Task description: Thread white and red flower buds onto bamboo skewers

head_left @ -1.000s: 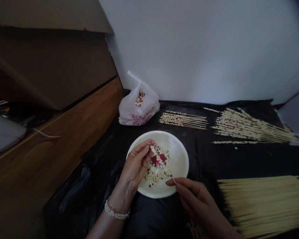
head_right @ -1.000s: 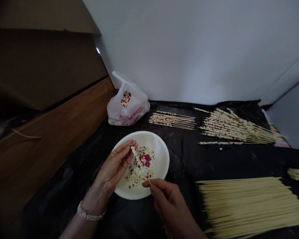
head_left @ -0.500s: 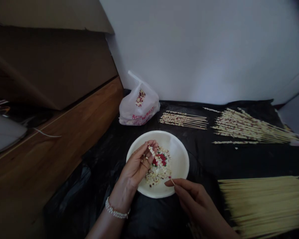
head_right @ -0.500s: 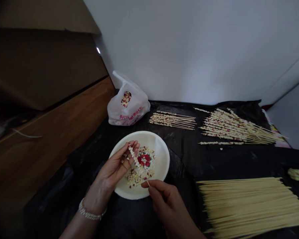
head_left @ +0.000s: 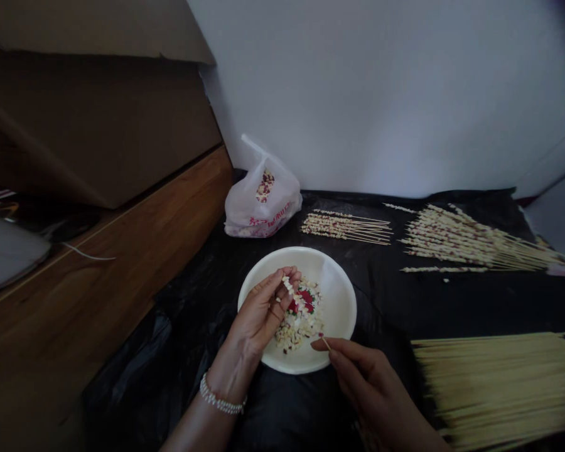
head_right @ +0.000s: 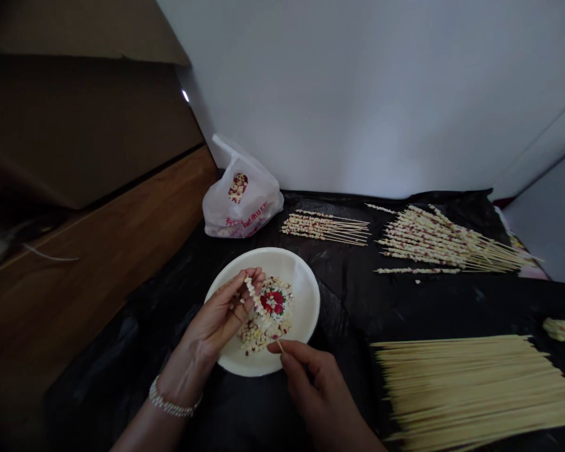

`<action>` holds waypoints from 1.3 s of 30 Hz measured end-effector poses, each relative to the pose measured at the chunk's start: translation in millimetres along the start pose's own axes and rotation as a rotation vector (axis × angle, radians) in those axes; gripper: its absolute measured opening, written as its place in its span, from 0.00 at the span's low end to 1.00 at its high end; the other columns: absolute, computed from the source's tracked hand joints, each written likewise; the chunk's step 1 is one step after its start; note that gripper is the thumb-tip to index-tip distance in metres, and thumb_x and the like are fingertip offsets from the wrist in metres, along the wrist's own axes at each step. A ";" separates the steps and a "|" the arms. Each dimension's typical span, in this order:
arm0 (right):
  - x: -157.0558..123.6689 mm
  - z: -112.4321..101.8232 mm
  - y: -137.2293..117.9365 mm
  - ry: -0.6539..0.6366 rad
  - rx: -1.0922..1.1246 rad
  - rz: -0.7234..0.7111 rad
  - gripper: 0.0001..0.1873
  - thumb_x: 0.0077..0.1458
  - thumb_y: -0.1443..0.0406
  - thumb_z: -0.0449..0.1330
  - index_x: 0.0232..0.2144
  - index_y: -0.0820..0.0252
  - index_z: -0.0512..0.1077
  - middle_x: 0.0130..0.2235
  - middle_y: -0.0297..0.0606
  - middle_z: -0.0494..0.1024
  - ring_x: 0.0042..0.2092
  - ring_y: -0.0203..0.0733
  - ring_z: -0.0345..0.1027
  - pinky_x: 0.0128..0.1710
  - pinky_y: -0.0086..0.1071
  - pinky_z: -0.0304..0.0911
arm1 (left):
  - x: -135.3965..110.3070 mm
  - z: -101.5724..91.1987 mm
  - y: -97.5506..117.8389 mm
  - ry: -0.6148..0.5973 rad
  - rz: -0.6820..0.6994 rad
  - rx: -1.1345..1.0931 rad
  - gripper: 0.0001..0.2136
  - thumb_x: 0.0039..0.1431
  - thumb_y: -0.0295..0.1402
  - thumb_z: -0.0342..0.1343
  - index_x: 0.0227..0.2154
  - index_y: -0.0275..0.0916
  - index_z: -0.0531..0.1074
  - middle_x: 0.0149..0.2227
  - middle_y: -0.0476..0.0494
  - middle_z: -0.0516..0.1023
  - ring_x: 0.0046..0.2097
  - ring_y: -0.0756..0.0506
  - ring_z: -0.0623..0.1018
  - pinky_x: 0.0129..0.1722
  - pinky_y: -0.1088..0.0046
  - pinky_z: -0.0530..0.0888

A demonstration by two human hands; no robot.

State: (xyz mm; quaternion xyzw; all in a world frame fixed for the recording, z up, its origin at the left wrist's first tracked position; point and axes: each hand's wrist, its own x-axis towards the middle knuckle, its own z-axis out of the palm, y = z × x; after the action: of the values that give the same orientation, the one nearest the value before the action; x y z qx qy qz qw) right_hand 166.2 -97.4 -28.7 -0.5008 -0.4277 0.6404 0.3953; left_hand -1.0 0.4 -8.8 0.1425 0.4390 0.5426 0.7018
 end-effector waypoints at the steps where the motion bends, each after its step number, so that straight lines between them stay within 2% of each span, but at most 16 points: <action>1: 0.0 -0.1 0.4 0.004 0.003 -0.001 0.23 0.57 0.51 0.61 0.43 0.62 0.83 0.18 0.22 0.47 0.21 0.34 0.38 0.21 0.31 0.36 | 0.0 0.3 -0.3 -0.004 -0.002 0.006 0.07 0.63 0.25 0.58 0.36 0.30 0.82 0.39 0.33 0.84 0.43 0.44 0.84 0.37 0.80 0.80; 5: 0.8 -0.7 -0.2 0.005 0.036 -0.019 0.22 0.57 0.51 0.62 0.43 0.62 0.82 0.19 0.22 0.49 0.22 0.34 0.39 0.22 0.31 0.36 | 1.1 1.5 -1.0 -0.013 -0.026 -0.017 0.08 0.65 0.26 0.56 0.37 0.31 0.81 0.41 0.34 0.84 0.44 0.46 0.84 0.38 0.80 0.80; 10: -0.9 0.2 -0.7 0.030 0.171 0.045 0.24 0.56 0.47 0.64 0.41 0.61 0.81 0.17 0.21 0.50 0.20 0.32 0.39 0.20 0.29 0.34 | 3.5 3.5 3.2 -0.017 -0.099 -0.150 0.11 0.68 0.32 0.53 0.41 0.30 0.78 0.44 0.34 0.84 0.46 0.44 0.83 0.46 0.73 0.81; 13: -7.3 -3.9 -1.6 0.065 0.251 0.107 0.24 0.55 0.47 0.65 0.41 0.60 0.80 0.16 0.21 0.53 0.19 0.31 0.41 0.20 0.28 0.34 | 3.5 3.3 6.4 -0.017 -0.150 -0.177 0.09 0.66 0.23 0.53 0.45 0.28 0.76 0.44 0.32 0.83 0.48 0.43 0.83 0.48 0.71 0.80; 15: -11.0 -13.1 -7.8 0.067 0.253 0.117 0.24 0.55 0.47 0.64 0.41 0.60 0.80 0.15 0.22 0.57 0.18 0.31 0.43 0.19 0.27 0.36 | 3.1 2.7 7.3 -0.034 -0.173 -0.197 0.16 0.62 0.17 0.51 0.51 0.26 0.74 0.46 0.30 0.83 0.49 0.42 0.83 0.49 0.70 0.80; 17: -9.6 -29.2 -21.4 0.071 0.153 0.133 0.23 0.57 0.48 0.61 0.41 0.61 0.79 0.13 0.22 0.59 0.15 0.31 0.43 0.16 0.26 0.37 | 2.7 2.5 7.6 -0.053 -0.199 -0.219 0.21 0.60 0.15 0.50 0.56 0.24 0.70 0.46 0.29 0.82 0.48 0.41 0.83 0.49 0.69 0.81; 18: -5.7 -39.8 -31.0 0.082 0.063 0.116 0.21 0.59 0.50 0.60 0.43 0.60 0.79 0.15 0.24 0.63 0.15 0.31 0.47 0.17 0.26 0.41 | 2.5 2.8 7.8 -0.052 -0.208 -0.228 0.22 0.60 0.15 0.50 0.57 0.24 0.69 0.45 0.29 0.82 0.47 0.41 0.84 0.48 0.69 0.81; 21: 23.5 -77.9 -65.0 0.091 -0.405 -0.117 0.18 0.63 0.55 0.55 0.44 0.59 0.79 0.19 0.31 0.75 0.20 0.38 0.64 0.20 0.28 0.55 | 1.9 4.8 8.8 -0.021 -0.226 -0.240 0.22 0.60 0.15 0.50 0.58 0.25 0.68 0.41 0.32 0.83 0.42 0.43 0.85 0.45 0.71 0.82; 23: 55.9 -103.1 -85.4 0.133 -0.939 -0.363 0.16 0.65 0.60 0.53 0.37 0.58 0.80 0.26 0.35 0.82 0.29 0.42 0.74 0.29 0.31 0.64 | 1.6 6.2 9.7 0.002 -0.232 -0.246 0.22 0.61 0.15 0.49 0.58 0.27 0.68 0.39 0.34 0.83 0.40 0.44 0.85 0.43 0.73 0.82; 24: 74.4 -113.8 -93.0 0.171 -1.034 -0.388 0.15 0.64 0.62 0.55 0.32 0.58 0.81 0.28 0.37 0.83 0.33 0.45 0.76 0.34 0.34 0.66 | 1.4 6.6 10.1 0.009 -0.236 -0.249 0.22 0.61 0.14 0.49 0.58 0.28 0.69 0.39 0.35 0.83 0.40 0.45 0.85 0.43 0.73 0.82; 27: 130.1 -133.8 -102.9 0.282 -1.180 -0.392 0.13 0.65 0.65 0.57 0.33 0.59 0.81 0.34 0.41 0.84 0.40 0.50 0.78 0.42 0.38 0.68 | 0.6 6.5 10.7 0.001 -0.234 -0.249 0.21 0.62 0.15 0.49 0.57 0.28 0.70 0.37 0.36 0.83 0.38 0.44 0.85 0.40 0.73 0.83; 29: 162.1 -137.9 -99.9 0.331 -1.257 -0.386 0.10 0.67 0.62 0.60 0.45 0.59 0.78 0.48 0.43 0.81 0.46 0.50 0.76 0.46 0.42 0.71 | 0.2 6.0 10.7 -0.004 -0.229 -0.239 0.20 0.63 0.15 0.49 0.56 0.27 0.70 0.36 0.36 0.83 0.38 0.44 0.85 0.39 0.73 0.83; 30: 175.6 -138.3 -96.7 0.344 -1.292 -0.380 0.14 0.67 0.61 0.61 0.52 0.59 0.73 0.53 0.43 0.77 0.48 0.49 0.75 0.47 0.46 0.73 | 0.1 5.9 10.6 0.003 -0.227 -0.237 0.19 0.63 0.15 0.49 0.56 0.27 0.70 0.36 0.36 0.83 0.38 0.44 0.85 0.38 0.73 0.83; 31: 187.6 -138.2 -92.9 0.358 -1.322 -0.377 0.16 0.67 0.61 0.61 0.55 0.58 0.72 0.56 0.44 0.75 0.49 0.50 0.75 0.47 0.47 0.73 | 0.0 5.9 10.6 0.015 -0.226 -0.239 0.19 0.63 0.15 0.48 0.56 0.27 0.70 0.35 0.36 0.83 0.37 0.44 0.85 0.38 0.73 0.83; 35: 220.5 -138.8 -78.8 0.387 -1.433 -0.368 0.17 0.66 0.62 0.62 0.55 0.59 0.71 0.56 0.44 0.75 0.49 0.50 0.74 0.47 0.48 0.73 | 0.3 6.8 10.8 0.046 -0.239 -0.257 0.21 0.62 0.15 0.49 0.56 0.30 0.71 0.35 0.38 0.83 0.36 0.45 0.85 0.39 0.73 0.83; 39: 235.5 -140.3 -72.4 0.370 -1.521 -0.407 0.16 0.67 0.62 0.62 0.55 0.59 0.72 0.56 0.45 0.75 0.49 0.50 0.74 0.47 0.48 0.73 | 1.8 5.0 10.3 0.047 -0.253 -0.277 0.22 0.61 0.15 0.49 0.56 0.31 0.71 0.35 0.38 0.83 0.35 0.46 0.85 0.38 0.73 0.83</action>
State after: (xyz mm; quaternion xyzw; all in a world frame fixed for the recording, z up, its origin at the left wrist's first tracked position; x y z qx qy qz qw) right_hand 265.5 167.2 -50.4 -0.6428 -0.7567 -0.0034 0.1196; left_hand -3.7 7.2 0.2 -0.0244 0.3909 0.5083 0.7670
